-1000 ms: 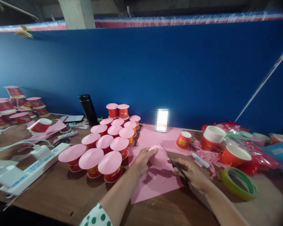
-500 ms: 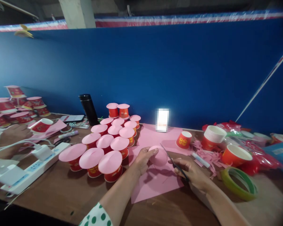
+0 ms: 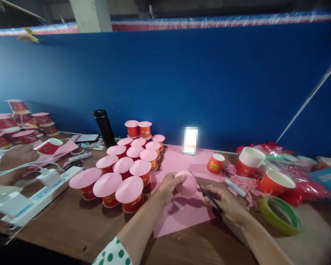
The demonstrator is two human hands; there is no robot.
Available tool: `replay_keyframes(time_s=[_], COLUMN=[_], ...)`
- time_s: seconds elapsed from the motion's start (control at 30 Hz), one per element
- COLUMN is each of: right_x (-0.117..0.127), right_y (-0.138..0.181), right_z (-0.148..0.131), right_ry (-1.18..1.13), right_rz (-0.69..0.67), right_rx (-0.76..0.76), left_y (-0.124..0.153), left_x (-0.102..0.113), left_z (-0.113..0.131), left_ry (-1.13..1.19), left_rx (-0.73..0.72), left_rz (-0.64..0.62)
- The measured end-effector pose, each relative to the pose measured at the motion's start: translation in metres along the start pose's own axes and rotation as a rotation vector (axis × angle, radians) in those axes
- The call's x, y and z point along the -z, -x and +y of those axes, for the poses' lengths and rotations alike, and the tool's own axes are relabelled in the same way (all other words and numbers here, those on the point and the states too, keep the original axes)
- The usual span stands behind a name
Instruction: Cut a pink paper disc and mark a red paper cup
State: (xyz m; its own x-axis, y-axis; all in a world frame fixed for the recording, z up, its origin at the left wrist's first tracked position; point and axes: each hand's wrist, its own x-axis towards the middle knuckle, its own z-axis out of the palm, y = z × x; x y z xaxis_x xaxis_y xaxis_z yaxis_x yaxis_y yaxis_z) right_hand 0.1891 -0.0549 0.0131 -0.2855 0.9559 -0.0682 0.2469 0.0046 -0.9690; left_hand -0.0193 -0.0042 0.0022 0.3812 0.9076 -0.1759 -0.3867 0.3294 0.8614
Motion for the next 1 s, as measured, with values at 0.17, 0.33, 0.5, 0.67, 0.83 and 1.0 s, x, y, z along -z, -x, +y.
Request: replay_keyframes(time_s=[0.17, 0.33, 0.5, 0.67, 0.83, 1.0], right_x=[0.0, 0.0, -0.001, -0.001, 0.001, 0.002], right_y=[0.001, 0.001, 0.002, 0.002, 0.001, 0.001], right_z=[-0.002, -0.002, -0.006, -0.005, 0.003, 0.002], right_ry=[-0.008, 0.0, -0.009, -0.013, -0.063, -0.058], right_rz=[0.006, 0.008, -0.006, -0.005, -0.039, -0.055], right_rx=[-0.005, -0.013, -0.02, -0.015, -0.019, -0.014], left_y=[0.0, -0.002, -0.002, -0.002, -0.004, -0.005], left_x=[-0.002, 0.001, 0.002, 0.002, 0.005, 0.007], left_z=[0.002, -0.001, -0.002, -0.002, -0.002, -0.003], left_ry=[-0.003, -0.001, 0.001, -0.012, -0.034, -0.046], left_rx=[0.006, -0.007, -0.004, -0.006, -0.011, -0.013], left_rz=[0.012, -0.019, -0.016, -0.01, 0.014, 0.013])
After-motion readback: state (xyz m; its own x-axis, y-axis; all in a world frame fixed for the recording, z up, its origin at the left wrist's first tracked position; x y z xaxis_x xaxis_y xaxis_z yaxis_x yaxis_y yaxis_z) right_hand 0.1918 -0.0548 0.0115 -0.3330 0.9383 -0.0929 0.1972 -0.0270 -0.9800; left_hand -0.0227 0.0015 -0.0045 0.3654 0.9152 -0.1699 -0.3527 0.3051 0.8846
